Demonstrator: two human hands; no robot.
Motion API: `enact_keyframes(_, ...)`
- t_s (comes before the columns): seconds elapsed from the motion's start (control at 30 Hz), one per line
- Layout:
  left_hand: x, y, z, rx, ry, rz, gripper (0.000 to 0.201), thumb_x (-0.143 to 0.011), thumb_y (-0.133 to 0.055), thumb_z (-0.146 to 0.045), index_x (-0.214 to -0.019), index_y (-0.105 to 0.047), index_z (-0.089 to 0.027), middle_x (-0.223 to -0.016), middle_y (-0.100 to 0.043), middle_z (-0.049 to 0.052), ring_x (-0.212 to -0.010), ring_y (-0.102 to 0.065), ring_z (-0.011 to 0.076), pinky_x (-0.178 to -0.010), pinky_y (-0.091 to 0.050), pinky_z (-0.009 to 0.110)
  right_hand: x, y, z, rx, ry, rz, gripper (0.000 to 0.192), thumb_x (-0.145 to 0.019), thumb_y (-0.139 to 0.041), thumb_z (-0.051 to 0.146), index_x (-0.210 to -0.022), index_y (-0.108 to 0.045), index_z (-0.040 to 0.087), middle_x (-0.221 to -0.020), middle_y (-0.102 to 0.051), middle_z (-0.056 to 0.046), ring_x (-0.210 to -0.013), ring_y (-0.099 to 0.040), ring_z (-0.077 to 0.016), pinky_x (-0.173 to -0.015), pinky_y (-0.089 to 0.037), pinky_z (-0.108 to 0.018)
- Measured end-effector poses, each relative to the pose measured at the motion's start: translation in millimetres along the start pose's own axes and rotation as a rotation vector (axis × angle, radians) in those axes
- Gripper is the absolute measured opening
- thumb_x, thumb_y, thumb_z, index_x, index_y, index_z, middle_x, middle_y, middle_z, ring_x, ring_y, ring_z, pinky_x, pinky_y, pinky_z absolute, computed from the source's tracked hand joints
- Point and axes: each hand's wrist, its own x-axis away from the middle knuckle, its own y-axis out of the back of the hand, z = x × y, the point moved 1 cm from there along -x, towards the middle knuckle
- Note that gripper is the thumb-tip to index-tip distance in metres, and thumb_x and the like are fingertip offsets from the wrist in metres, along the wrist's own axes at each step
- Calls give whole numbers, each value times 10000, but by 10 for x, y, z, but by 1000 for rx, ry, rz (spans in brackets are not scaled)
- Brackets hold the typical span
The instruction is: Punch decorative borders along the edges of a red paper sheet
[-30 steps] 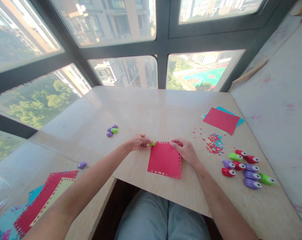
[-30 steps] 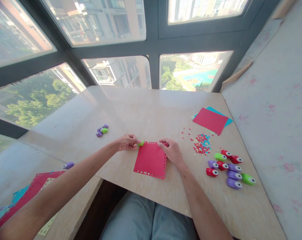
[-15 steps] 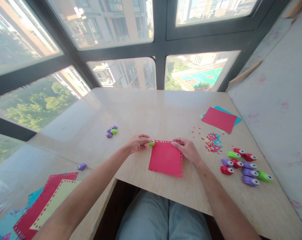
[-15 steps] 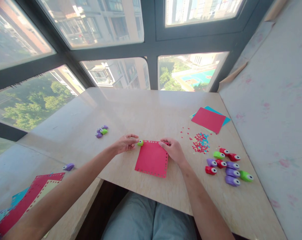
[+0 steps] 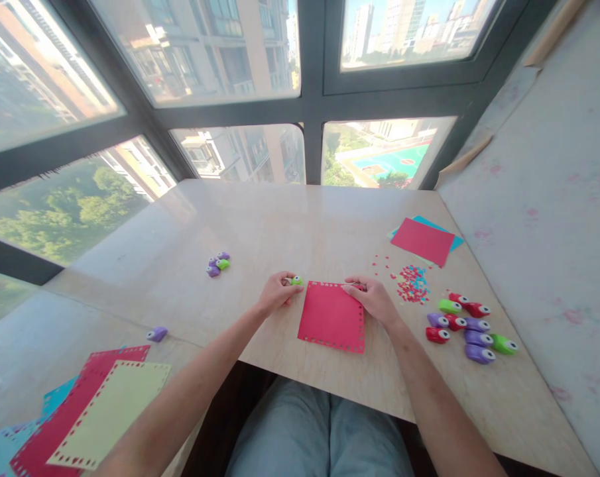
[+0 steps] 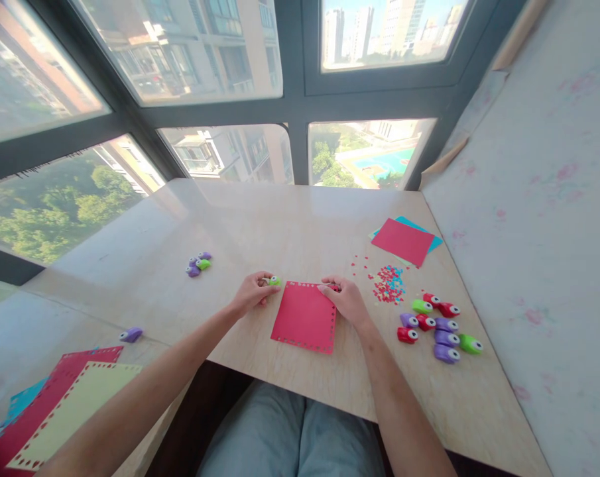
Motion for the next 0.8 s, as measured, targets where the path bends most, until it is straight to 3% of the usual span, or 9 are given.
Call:
enact_keyframes(0.17, 76, 4, 22, 180, -125, -217, 458, -676, -762, -460, -951, -573, -146, -542, -463, -78, -392, -443, 72, -390, -423, 191, 3, -16, 5, 30, 38, 6, 368, -758, -618, 439, -983, -705, 161, -922, -735, -92, -818, -674, -229, -738, -506, -342)
enact_keyframes(0.43, 110, -47, 34, 371, -154, -470, 508, -670, -738, -461, -989, -489, -152, -570, -500, -77, -385, -459, 73, -372, -415, 190, -15, -56, -46, 42, 68, 0, 350, -757, -614, 415, -981, -706, 163, -920, -738, -89, -819, -672, -218, -761, -500, -338)
enact_keyframes(0.67, 205, -7, -51, 507, -98, -433, 457, -635, -773, -421, -874, -474, -171, -559, -481, -81, -427, -456, 47, -397, -340, 147, -10, -75, -34, 17, 85, -20, 296, -759, -622, 372, -958, -713, 174, -947, -740, -82, -858, -674, -216, -800, -499, -345)
enact_keyframes(0.8, 318, -180, -198, 454, -61, -311, 458, -626, -782, -423, -873, -484, -179, -536, -469, -84, -401, -433, 52, -363, -284, 146, 1, -99, -20, 24, 98, -26, 261, -771, -620, 325, -968, -713, 181, -954, -740, -80, -865, -673, -211, -813, -491, -343)
